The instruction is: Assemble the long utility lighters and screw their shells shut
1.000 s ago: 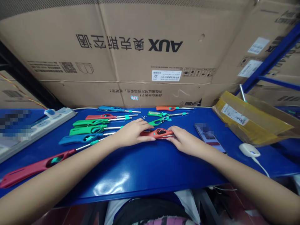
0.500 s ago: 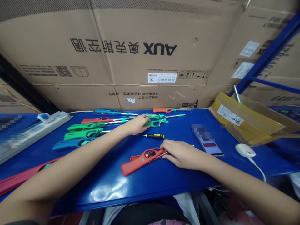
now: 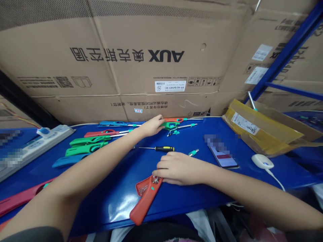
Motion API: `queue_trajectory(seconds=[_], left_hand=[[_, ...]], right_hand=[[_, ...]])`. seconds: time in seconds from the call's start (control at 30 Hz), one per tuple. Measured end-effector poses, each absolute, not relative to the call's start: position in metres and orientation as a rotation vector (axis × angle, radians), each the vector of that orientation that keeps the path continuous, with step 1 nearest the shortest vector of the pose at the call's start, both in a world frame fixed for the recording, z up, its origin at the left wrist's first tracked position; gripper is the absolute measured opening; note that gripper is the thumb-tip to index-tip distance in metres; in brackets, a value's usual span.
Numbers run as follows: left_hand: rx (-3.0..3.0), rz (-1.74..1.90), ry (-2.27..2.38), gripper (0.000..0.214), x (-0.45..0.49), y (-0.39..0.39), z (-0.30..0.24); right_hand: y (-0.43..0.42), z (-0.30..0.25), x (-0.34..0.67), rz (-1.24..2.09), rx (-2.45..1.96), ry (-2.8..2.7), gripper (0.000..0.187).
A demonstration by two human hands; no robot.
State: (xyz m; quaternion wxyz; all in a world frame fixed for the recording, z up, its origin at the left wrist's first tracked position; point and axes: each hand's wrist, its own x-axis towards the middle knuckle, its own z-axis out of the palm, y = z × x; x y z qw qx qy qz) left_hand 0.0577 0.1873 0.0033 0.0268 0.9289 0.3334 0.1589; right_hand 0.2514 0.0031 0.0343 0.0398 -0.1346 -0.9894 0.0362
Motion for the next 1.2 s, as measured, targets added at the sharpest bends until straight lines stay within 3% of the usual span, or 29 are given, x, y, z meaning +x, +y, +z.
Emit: queue_trajectory(seconds=[0.23,0.43,0.67,0.97,1.2], left_hand=[[2.860,0.521,1.140,0.039,0.063,0.167,0.024],[2.776,0.507,1.110,0.029,0.027,0.080,0.059],[2.717,0.273,1.026,0.030,0.002,-0.016,0.032],[2.565,0.373,1.042,0.018,-0.007,-0.017,0.005],[2.491,0.513,0.983,0.010,-0.006,-0.022,-0.004]], right_hand=[[0.019,0.031,0.252,0.299,-0.450,-2.888,0.022],[0.034,0.015,0.261,0.347,-0.812,-2.626,0.021],[0.022,0.014,0.263,0.412,-0.730,-2.650,0.014],[0.007,0.008,0.258,0.485,-0.701,-2.750,0.019],[0.005,0.013,0.262,0.765,-0.833,-2.707,0.016]])
